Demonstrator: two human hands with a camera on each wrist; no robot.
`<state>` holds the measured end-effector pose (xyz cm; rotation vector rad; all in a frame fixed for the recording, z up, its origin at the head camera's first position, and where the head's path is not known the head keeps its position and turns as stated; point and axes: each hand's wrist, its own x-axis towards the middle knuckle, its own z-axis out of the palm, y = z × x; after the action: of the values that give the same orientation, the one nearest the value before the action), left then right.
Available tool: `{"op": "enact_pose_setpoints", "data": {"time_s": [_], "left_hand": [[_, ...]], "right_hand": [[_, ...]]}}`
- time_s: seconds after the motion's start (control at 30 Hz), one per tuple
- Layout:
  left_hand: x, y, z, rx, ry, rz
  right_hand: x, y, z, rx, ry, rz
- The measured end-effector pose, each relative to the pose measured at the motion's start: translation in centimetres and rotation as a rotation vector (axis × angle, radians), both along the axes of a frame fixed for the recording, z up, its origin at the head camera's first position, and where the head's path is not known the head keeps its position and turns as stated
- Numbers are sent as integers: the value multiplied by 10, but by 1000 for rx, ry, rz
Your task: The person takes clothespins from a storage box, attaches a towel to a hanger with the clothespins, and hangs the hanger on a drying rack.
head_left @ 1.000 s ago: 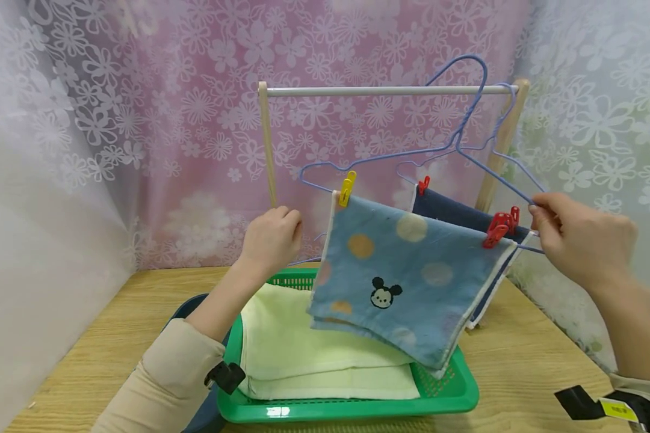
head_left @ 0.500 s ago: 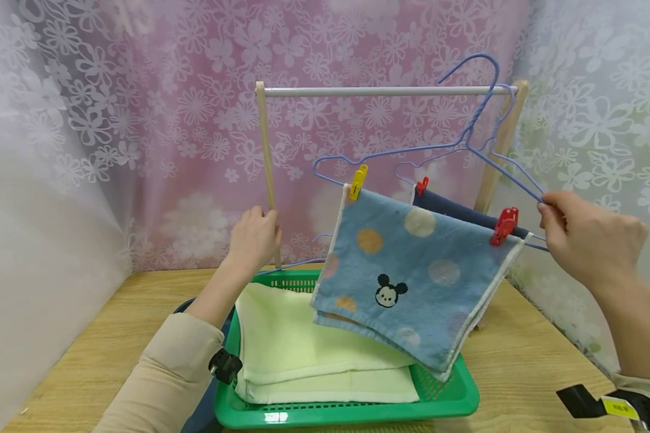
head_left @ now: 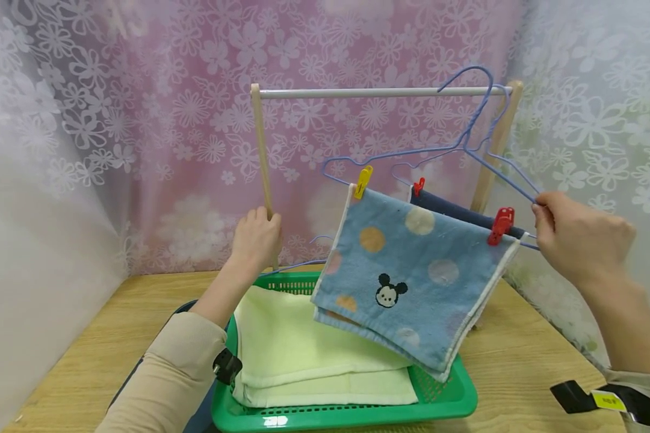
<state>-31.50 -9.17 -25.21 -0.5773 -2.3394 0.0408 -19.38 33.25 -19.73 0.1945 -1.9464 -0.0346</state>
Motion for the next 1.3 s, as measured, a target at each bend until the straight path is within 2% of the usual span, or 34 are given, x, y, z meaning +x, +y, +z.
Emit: {"op": "enact_pose_setpoints", "data": {"time_s": [0.17, 0.47, 0.67, 0.93, 1.3], "left_hand": [[-1, 0, -1, -16, 8, -9], [-2, 0, -1, -20, 19, -33], [-3, -2, 0, -24, 42, -43], [-3, -2, 2, -29, 36, -37], [-1, -1, 4, -31, 38, -36]], "right_hand": [[-6, -1, -4, -6, 20, -11], [-12, 0, -5, -96, -27, -57], [-11, 4, 0, -125, -34, -90], [-10, 9, 7, -189, -142, -132], [-12, 10, 6, -211, -142, -178]]}}
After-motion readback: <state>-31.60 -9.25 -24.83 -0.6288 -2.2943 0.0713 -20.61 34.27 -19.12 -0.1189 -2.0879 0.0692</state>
